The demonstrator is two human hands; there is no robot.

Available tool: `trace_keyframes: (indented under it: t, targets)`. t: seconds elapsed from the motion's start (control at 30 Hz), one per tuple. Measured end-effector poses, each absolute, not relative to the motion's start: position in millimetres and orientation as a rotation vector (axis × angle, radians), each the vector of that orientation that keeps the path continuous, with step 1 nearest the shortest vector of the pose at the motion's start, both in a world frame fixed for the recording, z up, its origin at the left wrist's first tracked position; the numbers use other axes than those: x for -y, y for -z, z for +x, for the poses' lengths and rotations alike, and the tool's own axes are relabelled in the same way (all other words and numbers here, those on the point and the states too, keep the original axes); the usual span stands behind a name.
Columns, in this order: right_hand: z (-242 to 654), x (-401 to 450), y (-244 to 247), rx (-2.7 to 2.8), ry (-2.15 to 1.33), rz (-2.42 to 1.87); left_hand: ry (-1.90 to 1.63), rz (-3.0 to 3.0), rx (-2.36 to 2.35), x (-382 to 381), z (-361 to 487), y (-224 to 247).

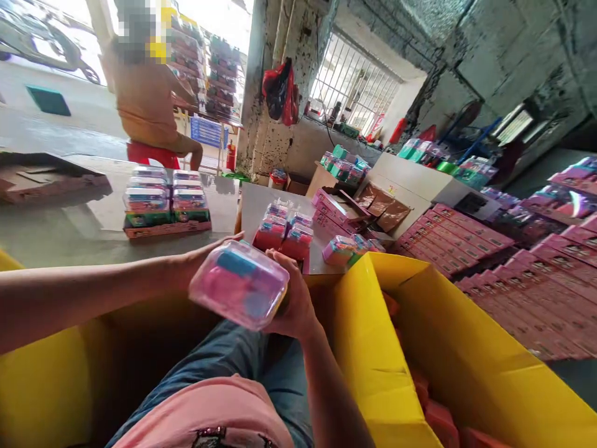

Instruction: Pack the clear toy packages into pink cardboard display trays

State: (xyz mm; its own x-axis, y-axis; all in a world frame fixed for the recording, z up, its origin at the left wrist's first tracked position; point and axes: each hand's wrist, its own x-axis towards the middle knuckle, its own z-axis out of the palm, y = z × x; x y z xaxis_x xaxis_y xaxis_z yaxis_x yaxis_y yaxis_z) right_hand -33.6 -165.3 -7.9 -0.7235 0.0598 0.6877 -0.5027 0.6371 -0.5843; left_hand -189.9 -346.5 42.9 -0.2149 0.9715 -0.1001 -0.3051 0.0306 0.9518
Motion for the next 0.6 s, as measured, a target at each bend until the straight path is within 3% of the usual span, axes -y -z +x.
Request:
trace_keyframes:
  t: [0.1,0.33,0.6]
  targets:
    - [-22.5,149.3,36.3,2.029,-1.294,0.154,-1.279,0.673,-0.98,300.4,-179.4,-16.2]
    - [-26.0,128.3,80.5,1.807,-1.501,-0.321,-1.558,0.664,-0.866,252.0,-177.7,41.4]
    - [-33.8,118.2,99.9,1.825,-1.706,-0.522,-1.761,0.875,-1.181,251.7,-174.1,93.6]
